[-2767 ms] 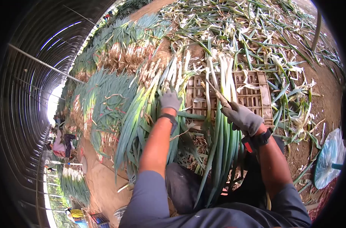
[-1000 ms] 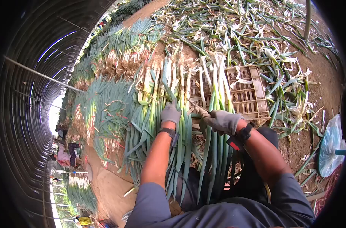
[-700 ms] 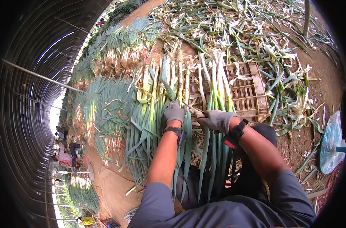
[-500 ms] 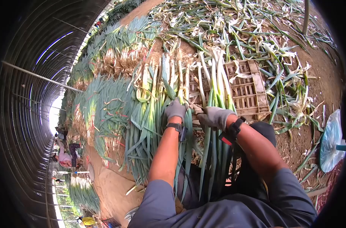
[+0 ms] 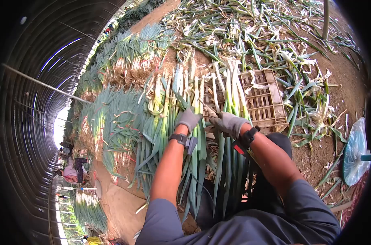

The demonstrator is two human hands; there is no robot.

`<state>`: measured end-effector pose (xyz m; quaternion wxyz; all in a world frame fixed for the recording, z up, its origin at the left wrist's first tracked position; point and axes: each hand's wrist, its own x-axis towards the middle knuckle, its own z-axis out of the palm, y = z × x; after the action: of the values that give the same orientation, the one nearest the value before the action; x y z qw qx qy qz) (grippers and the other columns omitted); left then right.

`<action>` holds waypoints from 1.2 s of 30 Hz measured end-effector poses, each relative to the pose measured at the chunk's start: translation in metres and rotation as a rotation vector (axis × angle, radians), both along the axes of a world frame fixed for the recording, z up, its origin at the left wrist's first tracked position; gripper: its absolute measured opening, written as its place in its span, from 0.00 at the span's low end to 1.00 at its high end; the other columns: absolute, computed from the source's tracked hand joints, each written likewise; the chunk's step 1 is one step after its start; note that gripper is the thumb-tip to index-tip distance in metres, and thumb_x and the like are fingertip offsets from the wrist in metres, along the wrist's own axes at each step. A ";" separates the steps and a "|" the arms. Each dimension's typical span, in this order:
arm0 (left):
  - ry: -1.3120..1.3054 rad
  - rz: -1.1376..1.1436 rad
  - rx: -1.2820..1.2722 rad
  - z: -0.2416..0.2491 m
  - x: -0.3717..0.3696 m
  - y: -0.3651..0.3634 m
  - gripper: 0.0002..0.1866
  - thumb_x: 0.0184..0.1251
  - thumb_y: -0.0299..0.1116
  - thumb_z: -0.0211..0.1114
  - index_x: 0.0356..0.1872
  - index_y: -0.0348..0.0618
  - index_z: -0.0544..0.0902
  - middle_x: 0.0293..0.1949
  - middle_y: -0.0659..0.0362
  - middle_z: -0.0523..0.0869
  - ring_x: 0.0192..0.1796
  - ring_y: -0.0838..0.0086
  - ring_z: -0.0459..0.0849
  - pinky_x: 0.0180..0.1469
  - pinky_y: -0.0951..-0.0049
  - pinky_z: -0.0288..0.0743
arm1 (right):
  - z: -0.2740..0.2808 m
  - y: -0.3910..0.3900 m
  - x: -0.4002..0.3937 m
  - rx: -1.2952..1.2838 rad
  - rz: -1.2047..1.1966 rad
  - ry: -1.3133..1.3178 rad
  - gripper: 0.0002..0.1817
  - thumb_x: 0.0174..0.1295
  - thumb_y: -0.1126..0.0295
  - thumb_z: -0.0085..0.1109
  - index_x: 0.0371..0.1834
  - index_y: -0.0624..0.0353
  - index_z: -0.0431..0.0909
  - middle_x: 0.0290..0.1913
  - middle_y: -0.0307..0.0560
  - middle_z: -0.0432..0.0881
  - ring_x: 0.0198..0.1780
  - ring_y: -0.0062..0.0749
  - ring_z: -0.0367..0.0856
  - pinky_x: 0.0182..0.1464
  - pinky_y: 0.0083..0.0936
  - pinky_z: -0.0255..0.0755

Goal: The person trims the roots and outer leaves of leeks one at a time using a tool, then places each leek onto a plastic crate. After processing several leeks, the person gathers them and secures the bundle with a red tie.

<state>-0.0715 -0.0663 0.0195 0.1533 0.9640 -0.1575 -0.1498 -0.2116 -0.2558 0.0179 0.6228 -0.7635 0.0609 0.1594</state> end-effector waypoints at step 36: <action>0.212 0.252 -0.525 -0.051 -0.229 0.038 0.40 0.67 0.42 0.70 0.77 0.41 0.64 0.57 0.38 0.85 0.60 0.45 0.84 0.61 0.56 0.76 | 0.008 0.026 -0.005 -0.502 0.136 -0.092 0.32 0.70 0.43 0.46 0.55 0.62 0.83 0.47 0.70 0.86 0.52 0.63 0.85 0.57 0.45 0.77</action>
<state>-0.3004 -0.0285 -0.0316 0.4301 0.8824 -0.0530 -0.1833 -0.2168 -0.2296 0.0256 0.4040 -0.9028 0.0185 0.1460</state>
